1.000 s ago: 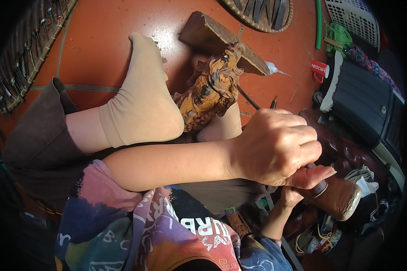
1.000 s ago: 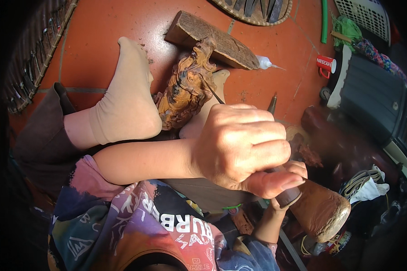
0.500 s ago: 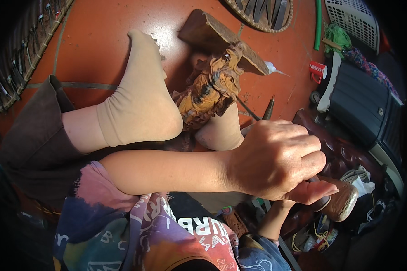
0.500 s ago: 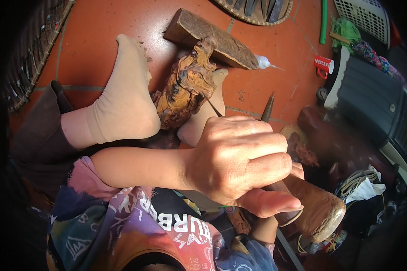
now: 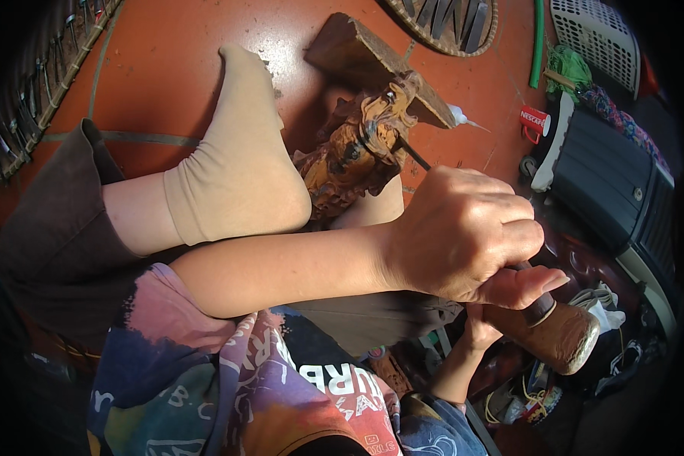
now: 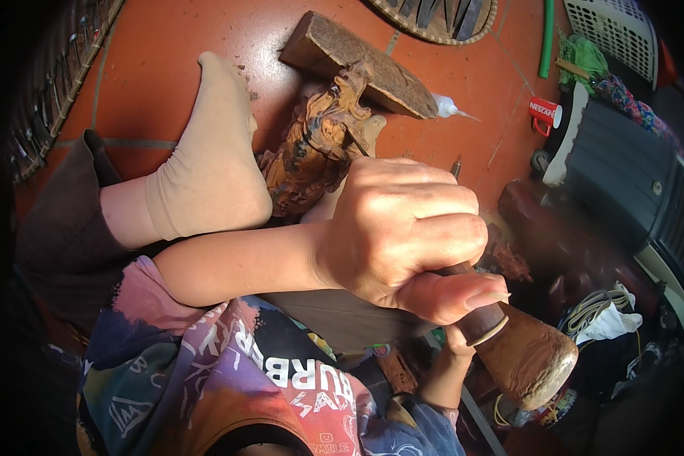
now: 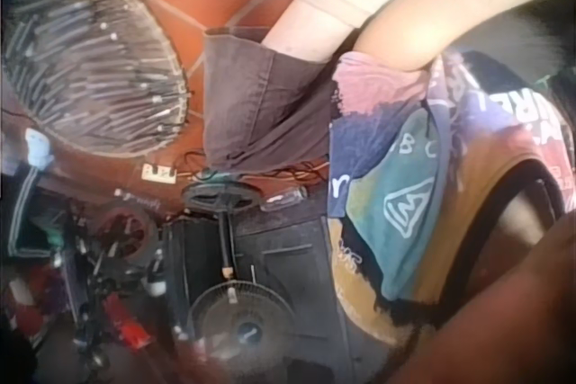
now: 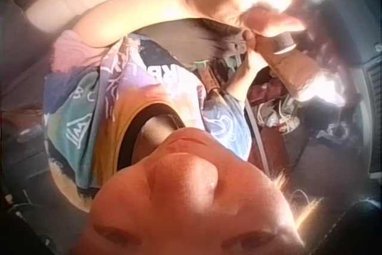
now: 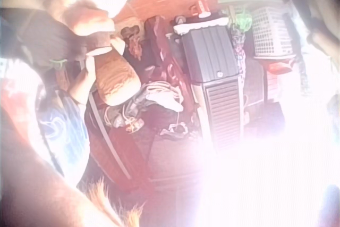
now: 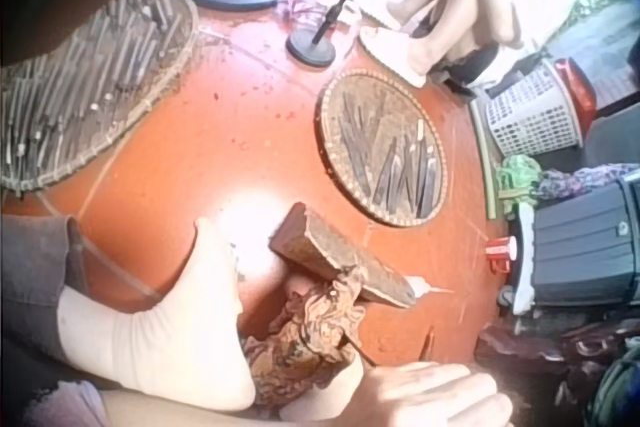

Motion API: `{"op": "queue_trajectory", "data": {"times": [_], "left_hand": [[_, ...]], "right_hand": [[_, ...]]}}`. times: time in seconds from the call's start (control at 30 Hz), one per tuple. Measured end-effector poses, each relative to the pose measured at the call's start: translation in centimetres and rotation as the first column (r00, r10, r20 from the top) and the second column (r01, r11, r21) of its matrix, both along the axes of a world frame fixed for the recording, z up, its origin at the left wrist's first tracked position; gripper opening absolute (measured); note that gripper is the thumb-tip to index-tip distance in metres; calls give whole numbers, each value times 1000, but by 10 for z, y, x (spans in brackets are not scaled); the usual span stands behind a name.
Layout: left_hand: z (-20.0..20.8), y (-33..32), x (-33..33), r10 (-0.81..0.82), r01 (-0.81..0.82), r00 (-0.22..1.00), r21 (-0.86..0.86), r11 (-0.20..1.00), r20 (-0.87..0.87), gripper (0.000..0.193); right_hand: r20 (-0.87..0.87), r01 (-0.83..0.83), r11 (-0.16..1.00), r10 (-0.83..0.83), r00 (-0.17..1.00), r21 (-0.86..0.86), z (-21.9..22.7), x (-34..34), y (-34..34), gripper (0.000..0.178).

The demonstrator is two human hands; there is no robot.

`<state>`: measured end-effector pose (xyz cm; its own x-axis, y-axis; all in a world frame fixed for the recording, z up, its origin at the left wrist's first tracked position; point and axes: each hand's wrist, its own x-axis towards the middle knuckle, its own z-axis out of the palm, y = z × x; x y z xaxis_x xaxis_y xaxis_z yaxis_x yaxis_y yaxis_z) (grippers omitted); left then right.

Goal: The person carves a wooden sculpture using a chisel and a wooden mallet. They repeatedly strike the chisel to shape the wood, occasionally switching tools from a nearby basket.

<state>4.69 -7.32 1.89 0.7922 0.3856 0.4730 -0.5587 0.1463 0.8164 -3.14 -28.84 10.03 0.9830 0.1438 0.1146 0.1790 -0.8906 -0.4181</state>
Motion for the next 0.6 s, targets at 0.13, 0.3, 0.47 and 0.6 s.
{"op": "queue_trajectory", "data": {"times": [0.13, 0.3, 0.47, 0.6], "left_hand": [[-4, -3, -2, 88, -79, 992, -103, 992, 94, 43], [-14, 3, -10, -33, 42, 987, -52, 998, 156, 40], [-5, 3, -3, 40, -33, 997, -99, 995, 65, 38], [-5, -2, -2, 30, -27, 999, -121, 992, 23, 38]], "right_hand": [[-90, -88, 981, 105, 990, 173, 8, -1, -26, 79], [-29, -353, 926, 360, 932, 136, 21, 25, -7, 34], [-38, -67, 949, 58, 998, -308, 52, 13, -28, 55], [-28, -118, 735, 134, 991, -667, 61, 29, 11, 25]]}}
